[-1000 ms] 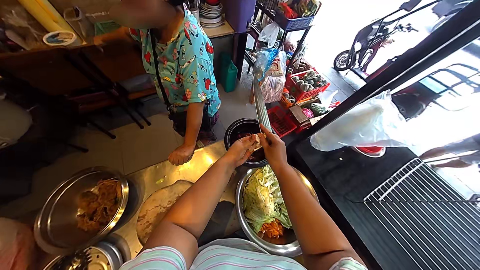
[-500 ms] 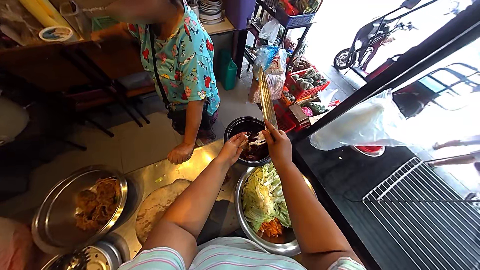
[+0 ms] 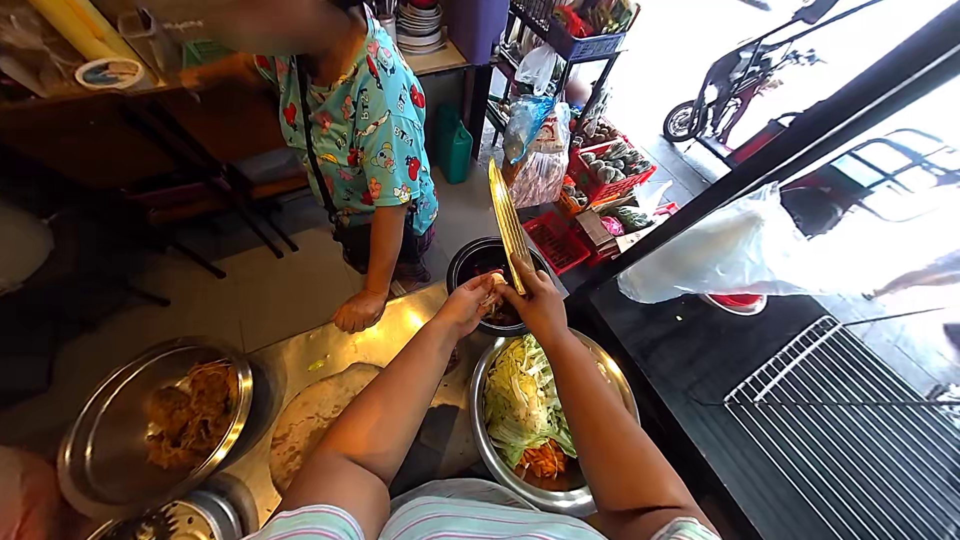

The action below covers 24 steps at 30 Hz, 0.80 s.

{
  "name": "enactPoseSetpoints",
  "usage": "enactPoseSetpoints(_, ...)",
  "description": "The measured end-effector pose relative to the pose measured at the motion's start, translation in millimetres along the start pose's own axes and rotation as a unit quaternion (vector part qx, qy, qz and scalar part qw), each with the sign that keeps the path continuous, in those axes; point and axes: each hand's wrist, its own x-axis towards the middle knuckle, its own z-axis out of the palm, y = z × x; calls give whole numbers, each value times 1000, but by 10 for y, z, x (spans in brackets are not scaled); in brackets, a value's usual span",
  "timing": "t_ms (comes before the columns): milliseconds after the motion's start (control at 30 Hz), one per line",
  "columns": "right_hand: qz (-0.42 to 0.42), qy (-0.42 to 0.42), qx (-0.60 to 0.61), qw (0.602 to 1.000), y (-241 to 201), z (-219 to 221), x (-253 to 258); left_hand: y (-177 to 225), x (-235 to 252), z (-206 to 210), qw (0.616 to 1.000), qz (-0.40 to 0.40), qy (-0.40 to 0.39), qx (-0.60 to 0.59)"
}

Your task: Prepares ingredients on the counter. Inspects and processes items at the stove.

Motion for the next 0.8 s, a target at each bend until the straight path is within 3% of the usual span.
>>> enactPoseSetpoints(300, 1, 14, 67, 998, -80, 31, -62, -34, -75, 57, 997, -15, -58, -53)
enactPoseSetpoints(600, 3, 11, 73, 997, -98, 62, -139, -39, -104, 109, 998, 18, -44, -42)
enactPoseSetpoints(800, 17, -12, 199, 980, -67, 104, -119, -37, -104, 103, 999, 5, -40, -30)
